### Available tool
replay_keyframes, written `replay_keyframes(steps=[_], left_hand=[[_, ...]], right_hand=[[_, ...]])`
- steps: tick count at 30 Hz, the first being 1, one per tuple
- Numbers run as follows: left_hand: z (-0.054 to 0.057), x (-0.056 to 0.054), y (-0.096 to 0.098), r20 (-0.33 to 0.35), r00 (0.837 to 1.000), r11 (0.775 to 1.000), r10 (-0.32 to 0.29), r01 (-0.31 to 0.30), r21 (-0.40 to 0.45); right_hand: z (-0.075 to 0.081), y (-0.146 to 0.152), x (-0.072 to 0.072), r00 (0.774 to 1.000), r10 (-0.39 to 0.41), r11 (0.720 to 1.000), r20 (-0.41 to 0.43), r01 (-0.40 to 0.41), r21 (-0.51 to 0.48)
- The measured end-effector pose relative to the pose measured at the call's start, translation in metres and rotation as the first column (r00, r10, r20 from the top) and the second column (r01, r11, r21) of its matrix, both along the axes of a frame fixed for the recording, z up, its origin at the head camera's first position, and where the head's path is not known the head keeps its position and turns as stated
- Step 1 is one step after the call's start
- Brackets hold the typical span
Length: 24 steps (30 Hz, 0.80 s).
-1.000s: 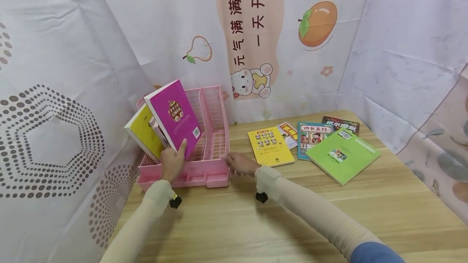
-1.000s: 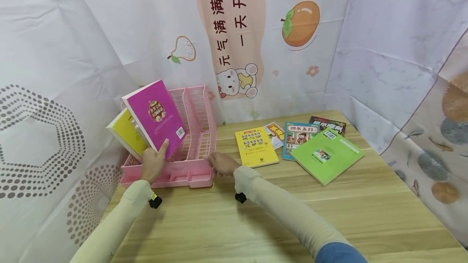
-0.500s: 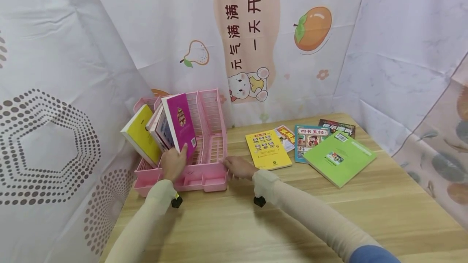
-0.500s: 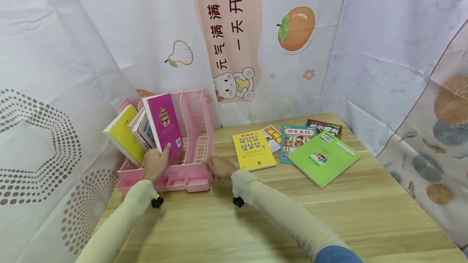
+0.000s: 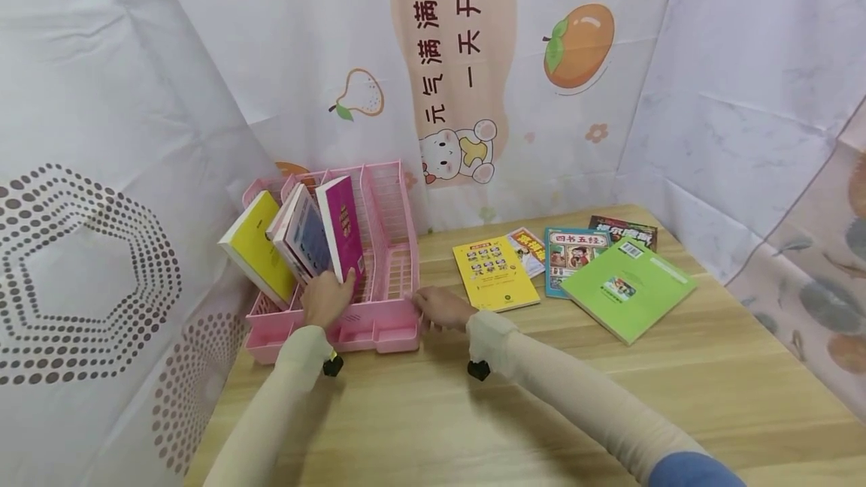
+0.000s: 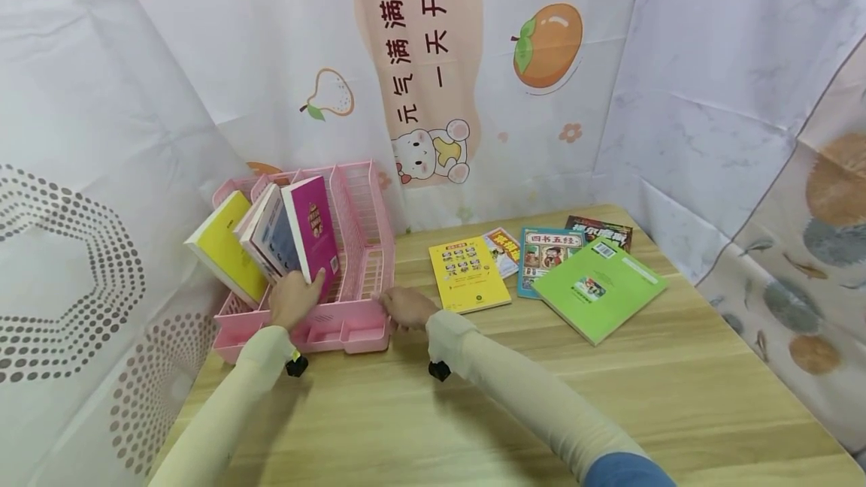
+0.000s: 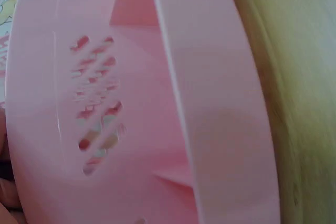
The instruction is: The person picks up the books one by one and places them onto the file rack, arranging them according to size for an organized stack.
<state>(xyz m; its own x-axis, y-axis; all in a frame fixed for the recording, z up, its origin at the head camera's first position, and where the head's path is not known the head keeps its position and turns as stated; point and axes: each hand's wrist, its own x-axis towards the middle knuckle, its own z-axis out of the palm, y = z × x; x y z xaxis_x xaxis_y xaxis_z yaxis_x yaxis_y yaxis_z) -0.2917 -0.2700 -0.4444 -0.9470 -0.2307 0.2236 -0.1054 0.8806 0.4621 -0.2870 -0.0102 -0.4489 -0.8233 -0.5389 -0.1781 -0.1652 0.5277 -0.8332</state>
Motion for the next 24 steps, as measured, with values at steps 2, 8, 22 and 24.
replay_keyframes(steps=[2, 8, 22, 24], left_hand=[[0.003, -0.004, 0.001, 0.012, 1.000, 1.000, 0.004, -0.004, -0.008], [0.008, -0.013, 0.001, 0.034, 0.999, 0.999, -0.003, 0.001, 0.037], [0.014, -0.021, -0.001, -0.131, 0.991, 0.991, -0.030, 0.047, 0.123], [0.013, -0.023, -0.001, -0.146, 0.989, 0.991, -0.009, 0.028, 0.132]], right_hand=[[0.001, 0.000, -0.001, 1.000, -0.009, 1.000, -0.001, 0.009, 0.005], [0.005, -0.001, 0.002, 1.000, -0.027, 1.000, 0.006, 0.027, 0.011], [0.009, -0.001, 0.006, 0.998, -0.065, 0.997, 0.004, 0.065, 0.042], [0.008, -0.002, 0.007, 0.998, -0.065, 0.997, 0.008, 0.065, 0.032]])
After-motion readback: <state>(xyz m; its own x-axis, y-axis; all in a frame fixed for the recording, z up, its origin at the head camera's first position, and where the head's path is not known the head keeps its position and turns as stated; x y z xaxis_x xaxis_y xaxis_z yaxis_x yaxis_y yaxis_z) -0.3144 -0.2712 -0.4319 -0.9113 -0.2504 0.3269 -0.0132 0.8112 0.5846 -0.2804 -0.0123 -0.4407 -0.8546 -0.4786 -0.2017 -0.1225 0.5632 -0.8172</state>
